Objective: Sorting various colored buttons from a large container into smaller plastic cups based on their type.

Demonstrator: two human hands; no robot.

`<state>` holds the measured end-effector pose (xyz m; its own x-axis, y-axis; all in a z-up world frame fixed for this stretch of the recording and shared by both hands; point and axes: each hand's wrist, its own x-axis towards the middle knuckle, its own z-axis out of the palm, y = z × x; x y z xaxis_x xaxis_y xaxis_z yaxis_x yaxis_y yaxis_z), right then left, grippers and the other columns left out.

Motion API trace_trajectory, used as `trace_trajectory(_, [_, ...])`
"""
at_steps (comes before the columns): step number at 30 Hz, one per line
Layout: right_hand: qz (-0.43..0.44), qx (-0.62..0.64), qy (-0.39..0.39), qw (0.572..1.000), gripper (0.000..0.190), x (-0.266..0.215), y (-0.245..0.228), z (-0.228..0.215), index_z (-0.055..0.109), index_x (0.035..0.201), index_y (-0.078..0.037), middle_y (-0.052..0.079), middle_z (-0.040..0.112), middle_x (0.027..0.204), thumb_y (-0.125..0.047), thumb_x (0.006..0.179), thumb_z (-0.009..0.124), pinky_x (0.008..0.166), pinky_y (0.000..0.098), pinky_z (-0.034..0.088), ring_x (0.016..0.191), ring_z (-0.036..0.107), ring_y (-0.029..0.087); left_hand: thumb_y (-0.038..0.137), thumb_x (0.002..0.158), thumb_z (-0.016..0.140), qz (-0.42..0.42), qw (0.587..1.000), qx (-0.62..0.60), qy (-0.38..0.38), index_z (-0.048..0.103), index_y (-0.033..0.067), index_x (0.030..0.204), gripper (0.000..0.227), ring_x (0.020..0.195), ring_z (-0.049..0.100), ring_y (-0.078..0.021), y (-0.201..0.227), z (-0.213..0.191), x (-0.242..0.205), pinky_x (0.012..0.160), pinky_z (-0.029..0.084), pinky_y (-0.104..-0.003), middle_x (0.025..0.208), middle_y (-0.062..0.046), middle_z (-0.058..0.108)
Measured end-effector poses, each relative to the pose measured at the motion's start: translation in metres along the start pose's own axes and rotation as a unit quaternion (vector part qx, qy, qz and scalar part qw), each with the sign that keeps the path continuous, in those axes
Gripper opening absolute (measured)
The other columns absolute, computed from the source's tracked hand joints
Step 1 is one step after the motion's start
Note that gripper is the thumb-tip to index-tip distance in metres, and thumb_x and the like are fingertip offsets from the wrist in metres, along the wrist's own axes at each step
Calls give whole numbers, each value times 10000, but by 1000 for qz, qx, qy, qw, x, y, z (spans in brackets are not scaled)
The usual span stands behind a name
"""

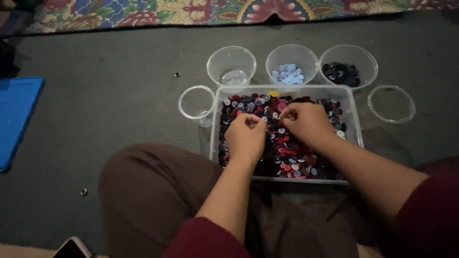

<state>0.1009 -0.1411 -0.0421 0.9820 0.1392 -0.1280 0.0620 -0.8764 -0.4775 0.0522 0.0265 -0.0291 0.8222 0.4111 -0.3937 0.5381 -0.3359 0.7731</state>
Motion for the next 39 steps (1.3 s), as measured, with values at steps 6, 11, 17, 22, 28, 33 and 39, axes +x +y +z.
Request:
trace_trajectory(6, [97, 70, 16, 993, 193, -8, 22, 13, 813, 1018, -247, 35, 799, 881, -266, 865, 697, 857, 448, 589, 970, 744, 326, 261, 834, 582, 82, 995, 48, -2, 793, 102, 946, 287, 1109, 702, -398, 46, 33, 29, 944, 569, -531, 985, -119, 782])
trace_trajectory(11, [144, 87, 52, 984, 167, -13, 26, 1, 819, 952, -297, -17, 776, 776, -345, 860, 688, 811, 414, 597, 906, 751, 289, 289, 863, 596, 140, 990, 23, 4, 772, 129, 1057, 307, 1160, 686, -381, 87, 22, 26, 959, 566, -529, 1053, -114, 774])
trace_trajectory(17, [166, 167, 78, 969, 228, 3, 19, -27, 819, 874, -227, 58, 733, 664, -431, 833, 727, 665, 403, 557, 750, 733, 290, 174, 949, 641, 191, 952, 238, -22, 720, 77, 1146, 234, 1162, 656, -388, 46, -1, -1, 933, 596, -528, 1119, -152, 703])
trace_trajectory(22, [174, 360, 169, 901, 155, 35, 5, -37, 780, 801, -148, 28, 639, 562, -285, 784, 709, 433, 294, 451, 471, 597, 125, 138, 940, 658, 189, 944, 271, -7, 699, 139, 1100, 166, 1180, 603, -366, 16, -8, -12, 940, 595, -505, 1146, -111, 657])
trace_trajectory(28, [136, 267, 196, 934, 326, 2, 0, -31, 813, 1066, -209, 76, 757, 779, -465, 875, 750, 604, 374, 537, 752, 744, 245, 308, 914, 686, 197, 938, 275, 73, 716, 138, 951, 176, 1090, 640, -365, 15, -7, -6, 891, 590, -484, 1001, -107, 690])
trace_trajectory(33, [168, 245, 136, 945, 277, -22, 27, -5, 823, 1046, -263, 50, 782, 880, -425, 823, 796, 689, 368, 555, 870, 746, 296, 206, 911, 726, 205, 938, 262, 97, 704, 213, 1082, 172, 1064, 655, -327, 26, -1, 9, 870, 601, -469, 1061, -57, 661])
trace_trajectory(39, [187, 122, 96, 970, 217, -37, 40, 2, 832, 999, -327, -41, 784, 821, -384, 794, 786, 728, 347, 582, 880, 754, 244, 222, 901, 750, 187, 933, 290, 101, 726, 215, 942, 49, 1055, 648, -297, 19, 6, 11, 854, 602, -433, 1023, -6, 631])
